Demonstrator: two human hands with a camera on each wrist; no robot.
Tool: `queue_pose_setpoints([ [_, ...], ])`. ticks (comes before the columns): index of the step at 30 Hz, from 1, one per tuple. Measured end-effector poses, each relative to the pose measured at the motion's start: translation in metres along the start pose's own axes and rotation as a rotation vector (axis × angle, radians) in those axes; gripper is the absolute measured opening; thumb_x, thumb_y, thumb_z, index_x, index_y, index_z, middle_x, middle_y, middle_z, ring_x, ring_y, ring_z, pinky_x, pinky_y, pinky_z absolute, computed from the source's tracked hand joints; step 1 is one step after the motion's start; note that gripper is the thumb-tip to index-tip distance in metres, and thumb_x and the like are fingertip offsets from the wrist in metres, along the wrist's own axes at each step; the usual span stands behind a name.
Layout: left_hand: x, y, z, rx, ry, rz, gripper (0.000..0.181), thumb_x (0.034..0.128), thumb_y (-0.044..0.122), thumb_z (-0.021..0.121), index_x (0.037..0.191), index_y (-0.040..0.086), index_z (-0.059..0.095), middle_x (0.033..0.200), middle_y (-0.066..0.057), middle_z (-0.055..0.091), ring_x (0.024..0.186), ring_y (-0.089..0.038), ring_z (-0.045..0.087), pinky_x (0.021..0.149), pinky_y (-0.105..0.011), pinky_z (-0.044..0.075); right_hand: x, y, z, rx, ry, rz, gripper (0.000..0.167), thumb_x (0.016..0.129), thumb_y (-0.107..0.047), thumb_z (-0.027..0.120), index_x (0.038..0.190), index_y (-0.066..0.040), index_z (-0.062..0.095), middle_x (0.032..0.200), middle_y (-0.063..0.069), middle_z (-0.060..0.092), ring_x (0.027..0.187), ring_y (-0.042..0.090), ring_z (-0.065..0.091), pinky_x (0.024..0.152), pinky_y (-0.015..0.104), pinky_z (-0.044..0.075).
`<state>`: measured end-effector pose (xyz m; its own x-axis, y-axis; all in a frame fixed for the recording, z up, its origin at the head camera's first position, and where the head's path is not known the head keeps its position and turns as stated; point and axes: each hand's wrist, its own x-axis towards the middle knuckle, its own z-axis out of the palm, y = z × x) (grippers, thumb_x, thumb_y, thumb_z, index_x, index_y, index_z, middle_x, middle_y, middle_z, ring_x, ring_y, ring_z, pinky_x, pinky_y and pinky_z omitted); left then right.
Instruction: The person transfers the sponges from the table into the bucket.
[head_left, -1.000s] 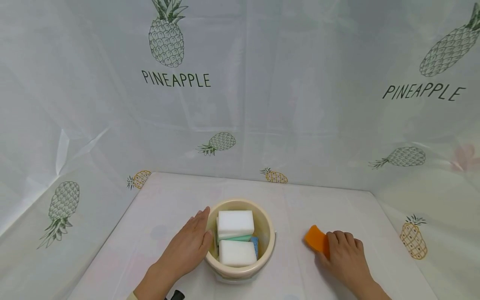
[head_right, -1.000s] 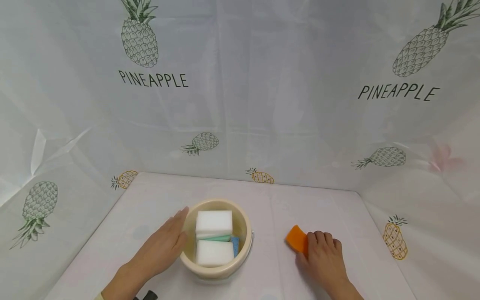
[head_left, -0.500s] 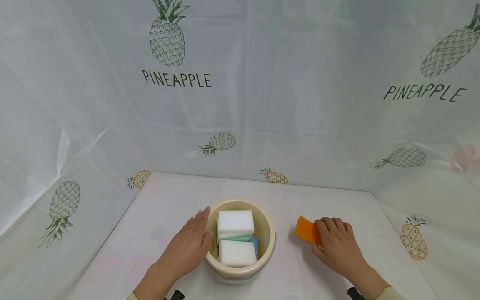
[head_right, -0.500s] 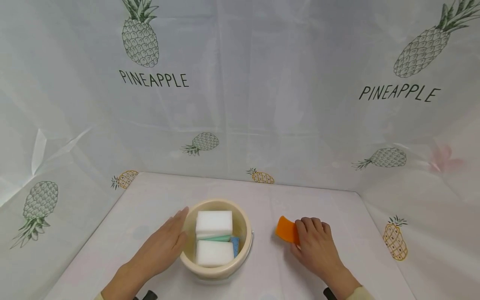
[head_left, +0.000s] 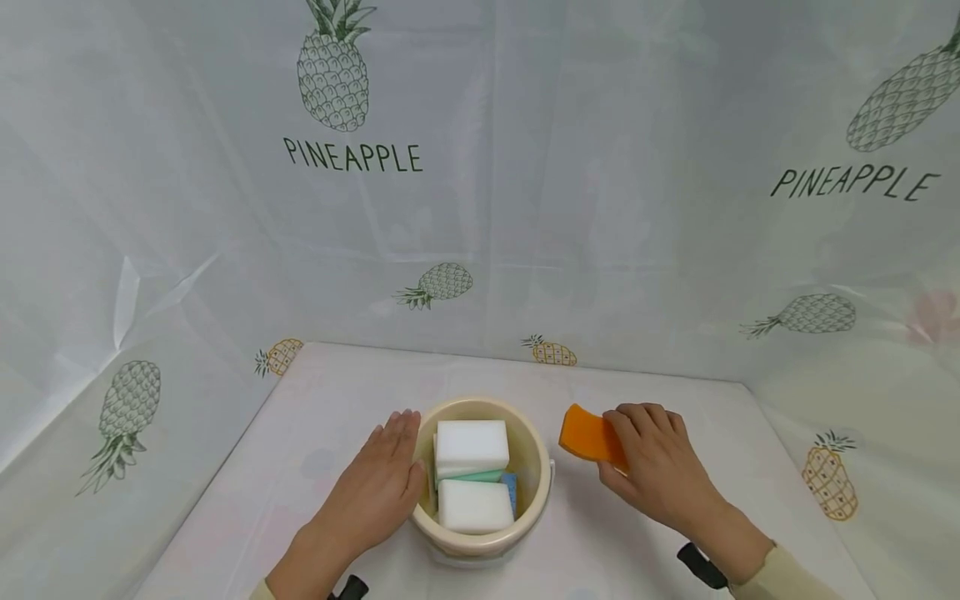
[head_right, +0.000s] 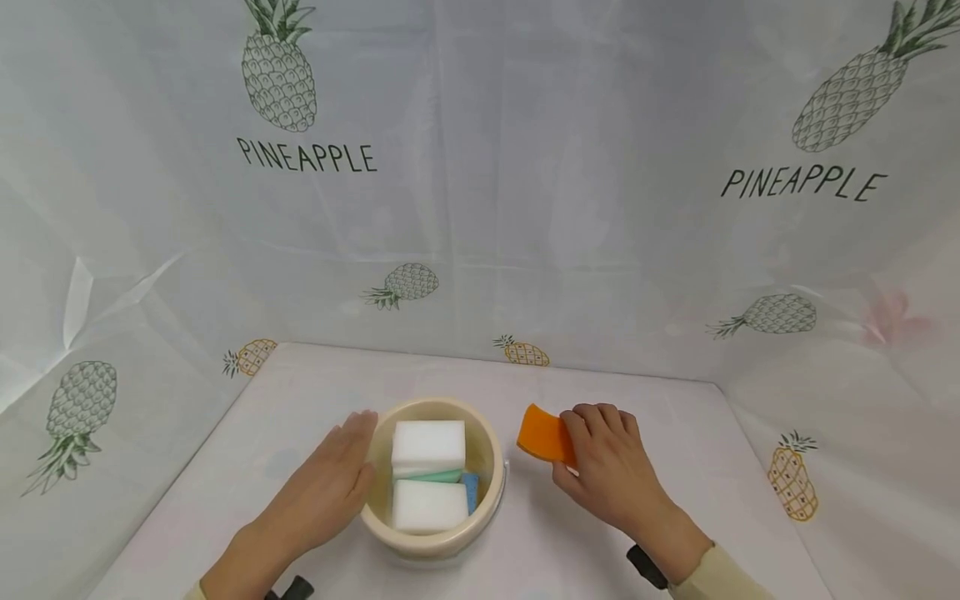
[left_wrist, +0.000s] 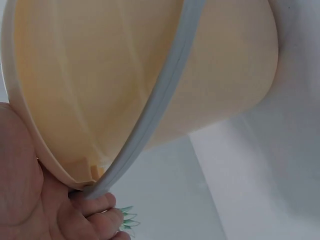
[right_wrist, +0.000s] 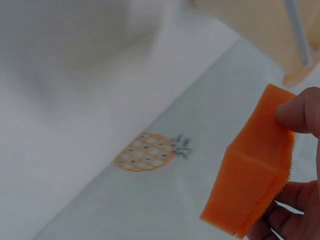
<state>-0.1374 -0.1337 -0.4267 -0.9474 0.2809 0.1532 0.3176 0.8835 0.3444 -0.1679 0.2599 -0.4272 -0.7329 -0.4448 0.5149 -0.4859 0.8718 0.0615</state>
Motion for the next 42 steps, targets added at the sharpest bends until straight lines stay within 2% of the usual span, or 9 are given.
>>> queue_pose_setpoints([
  [4, 0.000, 0.002, -0.002, 0.023, 0.014, 0.012, 0.060, 0.1100, 0.025, 0.048, 0.158, -0.009, 0.038, 0.164, -0.026, 0.040, 0.157, -0.039, 0.034, 0.129, -0.056, 0.030, 0.021, -0.019, -0.014, 0.032, 0.019, -0.043, 0.046, 0.082, -0.034, 0.073, 0.118, -0.006, 0.066, 0.116, 0.012, 0.064, 0.109, 0.034, 0.055, 0.091, 0.053, 0.044],
  [8, 0.000, 0.001, -0.002, 0.012, 0.000, 0.000, 0.060, 0.1107, 0.025, 0.047, 0.159, -0.009, 0.037, 0.165, -0.025, 0.040, 0.158, -0.038, 0.033, 0.130, -0.055, 0.029, 0.041, -0.035, -0.026, 0.011, 0.054, -0.107, 0.043, 0.084, -0.033, 0.071, 0.115, -0.005, 0.065, 0.113, 0.013, 0.063, 0.106, 0.035, 0.055, 0.091, 0.052, 0.044],
  [11, 0.001, 0.000, -0.001, -0.008, -0.011, -0.003, 0.060, 0.1113, 0.026, 0.046, 0.160, -0.008, 0.035, 0.166, -0.024, 0.039, 0.158, -0.037, 0.033, 0.130, -0.054, 0.028, 0.052, -0.042, -0.033, -0.010, 0.077, -0.138, 0.042, 0.083, -0.032, 0.073, 0.113, -0.004, 0.064, 0.110, 0.013, 0.063, 0.105, 0.035, 0.056, 0.090, 0.052, 0.044],
  [14, 0.001, 0.001, 0.000, -0.018, -0.009, -0.001, 0.060, 0.1111, 0.025, 0.046, 0.160, -0.008, 0.036, 0.166, -0.024, 0.039, 0.158, -0.036, 0.033, 0.130, -0.054, 0.029, 0.060, -0.051, -0.038, 0.031, 0.064, -0.155, 0.044, 0.085, -0.034, 0.077, 0.116, -0.005, 0.063, 0.113, 0.012, 0.063, 0.108, 0.034, 0.055, 0.092, 0.051, 0.044],
  [21, 0.001, 0.000, 0.000, -0.025, -0.018, -0.020, 0.060, 0.1111, 0.026, 0.046, 0.160, -0.007, 0.036, 0.166, -0.022, 0.039, 0.158, -0.035, 0.034, 0.131, -0.053, 0.027, 0.068, -0.087, -0.032, 0.184, -0.049, -0.291, 0.055, 0.089, -0.041, 0.082, 0.129, -0.010, 0.060, 0.125, 0.006, 0.061, 0.117, 0.027, 0.053, 0.101, 0.048, 0.044],
  [28, 0.001, 0.000, 0.002, -0.019, -0.024, -0.021, 0.059, 0.1117, 0.026, 0.045, 0.161, -0.006, 0.035, 0.168, -0.019, 0.038, 0.158, -0.033, 0.034, 0.131, -0.052, 0.026, 0.063, -0.114, -0.014, 0.288, -0.141, -0.373, 0.048, 0.094, -0.047, 0.074, 0.128, -0.016, 0.061, 0.126, -0.002, 0.062, 0.120, 0.018, 0.051, 0.101, 0.040, 0.045],
  [34, 0.000, 0.000, 0.001, -0.005, -0.014, -0.020, 0.058, 0.1117, 0.025, 0.044, 0.160, -0.007, 0.037, 0.167, -0.020, 0.040, 0.157, -0.034, 0.036, 0.131, -0.052, 0.027, 0.065, -0.124, -0.003, 0.267, -0.186, -0.405, 0.047, 0.092, -0.048, 0.074, 0.125, -0.017, 0.063, 0.123, -0.005, 0.063, 0.118, 0.016, 0.051, 0.099, 0.036, 0.044],
  [38, 0.000, 0.000, 0.000, -0.014, -0.018, -0.029, 0.058, 0.1116, 0.024, 0.042, 0.160, -0.007, 0.037, 0.167, -0.019, 0.040, 0.157, -0.033, 0.036, 0.131, -0.051, 0.027, 0.071, -0.130, -0.002, 0.234, -0.273, -0.407, 0.047, 0.091, -0.050, 0.076, 0.124, -0.019, 0.064, 0.120, -0.006, 0.063, 0.116, 0.016, 0.051, 0.098, 0.036, 0.044],
  [42, 0.000, 0.001, 0.000, -0.027, -0.019, -0.031, 0.058, 0.1116, 0.024, 0.042, 0.161, -0.006, 0.036, 0.166, -0.020, 0.040, 0.157, -0.034, 0.036, 0.131, -0.051, 0.027, 0.078, -0.134, -0.002, 0.194, -0.378, -0.395, 0.050, 0.087, -0.055, 0.081, 0.120, -0.020, 0.066, 0.111, -0.007, 0.063, 0.107, 0.014, 0.050, 0.092, 0.033, 0.042],
])
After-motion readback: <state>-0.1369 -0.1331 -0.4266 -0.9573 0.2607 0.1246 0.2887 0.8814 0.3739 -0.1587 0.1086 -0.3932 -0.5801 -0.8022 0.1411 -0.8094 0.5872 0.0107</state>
